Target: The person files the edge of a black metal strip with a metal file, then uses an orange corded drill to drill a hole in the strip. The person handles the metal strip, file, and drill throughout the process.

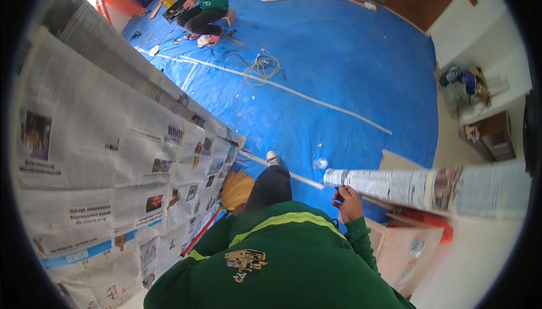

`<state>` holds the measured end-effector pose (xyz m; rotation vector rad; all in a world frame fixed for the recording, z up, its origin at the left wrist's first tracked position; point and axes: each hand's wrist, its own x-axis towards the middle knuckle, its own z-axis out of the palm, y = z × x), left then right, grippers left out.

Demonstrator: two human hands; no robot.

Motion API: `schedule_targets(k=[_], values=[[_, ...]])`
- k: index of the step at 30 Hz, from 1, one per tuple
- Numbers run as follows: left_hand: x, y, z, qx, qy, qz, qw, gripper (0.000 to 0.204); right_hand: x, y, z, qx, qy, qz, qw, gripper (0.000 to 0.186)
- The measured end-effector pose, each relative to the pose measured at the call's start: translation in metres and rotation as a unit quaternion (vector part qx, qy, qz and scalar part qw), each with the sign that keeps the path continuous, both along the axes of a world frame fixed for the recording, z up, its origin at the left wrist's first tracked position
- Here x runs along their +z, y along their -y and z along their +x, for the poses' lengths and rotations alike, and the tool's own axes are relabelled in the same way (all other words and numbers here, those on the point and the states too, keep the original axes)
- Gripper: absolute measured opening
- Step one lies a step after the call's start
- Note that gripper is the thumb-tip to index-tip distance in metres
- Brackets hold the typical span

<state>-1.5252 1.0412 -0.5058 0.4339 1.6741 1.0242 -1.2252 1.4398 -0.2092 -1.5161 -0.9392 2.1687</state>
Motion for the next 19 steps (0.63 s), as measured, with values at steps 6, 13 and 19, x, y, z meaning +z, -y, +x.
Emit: schedule_targets(k=[6,13,19], values=[[0.060,-0.117,-0.125,0.162,0.040,-0.080,0.983,0.048,0.031,-0.131,-0.124,-0.012,-0.036,0.081,0.996,0.015],[0.089,-0.112,-0.138,0.287,0.132,-0.113,0.942,0.041,0.020,-0.225,-0.220,0.021,-0.024,0.043,0.999,0.015],[0.091,-0.095,-0.111,-0.100,-0.247,-0.215,0.939,0.037,0.003,-0.325,-0.330,0.118,-0.024,0.032,0.992,0.013]])
